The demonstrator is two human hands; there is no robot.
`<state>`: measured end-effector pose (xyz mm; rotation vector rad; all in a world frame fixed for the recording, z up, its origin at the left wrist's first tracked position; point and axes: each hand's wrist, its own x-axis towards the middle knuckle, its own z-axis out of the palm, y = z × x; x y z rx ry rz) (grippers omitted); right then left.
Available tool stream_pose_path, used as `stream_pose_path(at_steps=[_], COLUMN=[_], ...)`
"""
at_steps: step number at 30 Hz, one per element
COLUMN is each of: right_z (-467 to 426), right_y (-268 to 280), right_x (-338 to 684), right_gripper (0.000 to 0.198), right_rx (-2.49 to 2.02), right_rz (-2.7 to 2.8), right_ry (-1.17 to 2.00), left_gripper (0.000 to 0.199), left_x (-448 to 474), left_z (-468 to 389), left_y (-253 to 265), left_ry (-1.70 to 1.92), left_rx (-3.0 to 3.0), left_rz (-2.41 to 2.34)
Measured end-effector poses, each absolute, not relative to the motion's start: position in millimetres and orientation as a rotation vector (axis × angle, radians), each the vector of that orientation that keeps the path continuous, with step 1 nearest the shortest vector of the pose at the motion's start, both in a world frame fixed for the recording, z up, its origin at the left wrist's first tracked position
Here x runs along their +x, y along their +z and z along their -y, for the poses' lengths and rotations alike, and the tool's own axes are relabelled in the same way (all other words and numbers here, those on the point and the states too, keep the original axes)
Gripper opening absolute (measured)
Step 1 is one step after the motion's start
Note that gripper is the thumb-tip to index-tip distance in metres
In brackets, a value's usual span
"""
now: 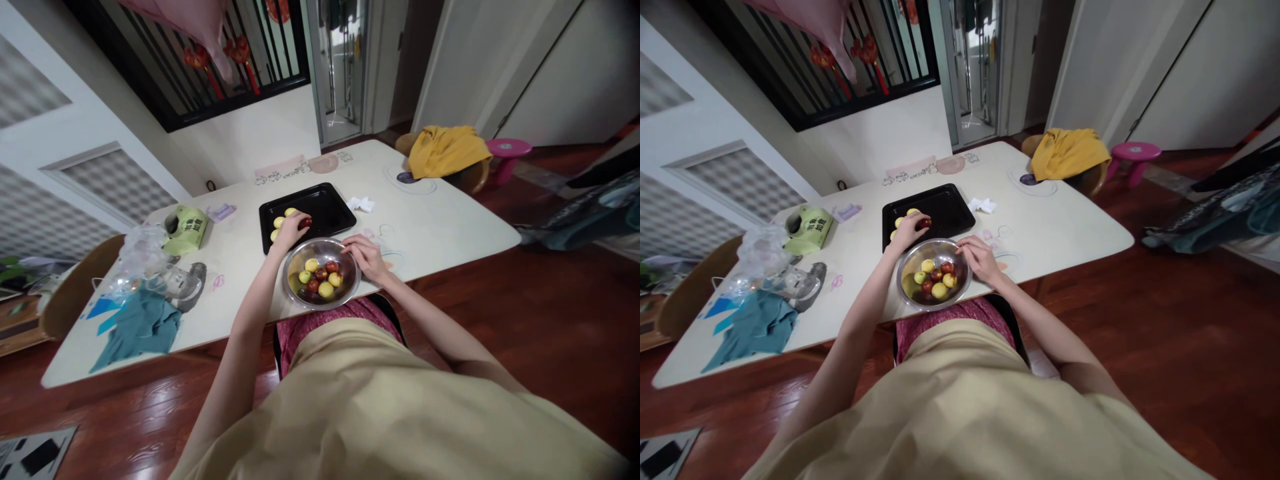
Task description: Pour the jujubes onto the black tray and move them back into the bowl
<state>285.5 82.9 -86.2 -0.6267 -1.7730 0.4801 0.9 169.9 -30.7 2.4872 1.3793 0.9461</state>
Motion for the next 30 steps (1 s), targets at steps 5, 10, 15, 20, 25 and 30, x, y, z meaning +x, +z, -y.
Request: stream_pose_path(at_steps=[5,10,15,20,25,30], right_z=[-83.1,-83.5,-84.2,-84.3,-84.7,-85.3], right_y=[-86.6,-86.6,-86.7,-86.3,-87.1,-87.9], right_x=[284.3,284.5,284.7,285.4,286.3,286.5], right_gripper=[0.048,0.051,0.054,0.053,0.055,0.054], right_rx=[-0.596,-0.613,-0.635,-0.622,-0.645,-0.628], right_rz=[1.748,1.758,1.768,1.776,1.785,1.779], right_ry=[0.463,0.471,0.478,0.483,0.493,0.478], left_gripper=[0.029,0.028,0.025,0.026,0.028,0.031], left_x=[8.7,19.3,23.8,27.3,31.0,32.6], left_z=[-109.1,-55.4,-45.2,-47.5,-48.8,-51.6], left_y=[-8.1,-7.0,-16.9,-20.2,-25.0,-30.3], left_ry=[1.155,0.990,0.866,0.847,0.808,0.806], left_rx=[2.353,2.358,2.405,2.440,2.450,2.452], left_rz=[-1.240,-1.073,-1.038,-1.044,-1.072,-1.121])
